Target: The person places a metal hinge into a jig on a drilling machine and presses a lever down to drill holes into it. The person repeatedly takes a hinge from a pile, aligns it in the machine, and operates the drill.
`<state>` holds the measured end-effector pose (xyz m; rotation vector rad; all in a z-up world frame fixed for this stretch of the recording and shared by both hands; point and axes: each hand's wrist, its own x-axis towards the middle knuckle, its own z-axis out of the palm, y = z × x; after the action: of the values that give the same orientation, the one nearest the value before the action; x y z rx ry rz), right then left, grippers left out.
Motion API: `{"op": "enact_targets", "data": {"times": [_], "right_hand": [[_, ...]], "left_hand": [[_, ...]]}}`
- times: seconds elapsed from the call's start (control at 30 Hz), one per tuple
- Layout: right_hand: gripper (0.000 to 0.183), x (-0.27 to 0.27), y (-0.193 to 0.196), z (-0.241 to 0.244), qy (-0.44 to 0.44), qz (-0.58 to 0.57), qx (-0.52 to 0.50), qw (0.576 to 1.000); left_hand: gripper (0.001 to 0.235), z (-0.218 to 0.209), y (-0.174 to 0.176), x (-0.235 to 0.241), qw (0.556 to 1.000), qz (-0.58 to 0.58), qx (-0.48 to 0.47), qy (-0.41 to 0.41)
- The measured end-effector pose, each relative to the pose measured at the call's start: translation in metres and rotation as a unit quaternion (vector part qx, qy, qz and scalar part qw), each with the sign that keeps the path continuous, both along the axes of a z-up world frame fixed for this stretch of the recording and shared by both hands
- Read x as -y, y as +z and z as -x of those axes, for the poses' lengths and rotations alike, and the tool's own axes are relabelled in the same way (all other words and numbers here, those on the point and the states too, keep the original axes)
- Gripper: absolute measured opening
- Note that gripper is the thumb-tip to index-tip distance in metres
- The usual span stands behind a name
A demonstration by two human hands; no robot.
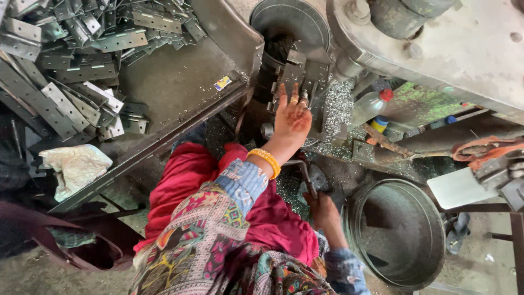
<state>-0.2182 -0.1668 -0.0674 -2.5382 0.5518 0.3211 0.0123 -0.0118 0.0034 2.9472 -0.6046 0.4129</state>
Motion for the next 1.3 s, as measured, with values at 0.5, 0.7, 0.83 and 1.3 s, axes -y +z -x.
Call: {"op": "enact_targets", "data": {"times": [0.5, 0.7, 0.83, 1.3], "right_hand": [[0.046, 0.013, 0.014, 0.002, -0.001, 0.001, -0.046, 0.999], [0.051, -0.003, -0.048, 0.002, 0.007, 0.085, 0.089, 0.992], [0.045, -0.013, -0.026, 0.015, 0.028, 0.102, 0.088, 0.991], [0.043, 0.047, 0.034, 0.060, 0.066, 0.186, 0.123, 0.973]], "left_hand": [[0.048, 0.000, 0.042, -0.004, 0.995, -0.067, -0.072, 0.007], [0.046, -0.021, 0.013, 0.024, 0.992, -0.096, 0.011, 0.080], [0.045, -0.011, 0.018, 0.007, 0.986, -0.118, 0.020, 0.114], [0.075, 0.117, 0.062, -0.344, 0.902, 0.120, 0.051, 0.411]]}}
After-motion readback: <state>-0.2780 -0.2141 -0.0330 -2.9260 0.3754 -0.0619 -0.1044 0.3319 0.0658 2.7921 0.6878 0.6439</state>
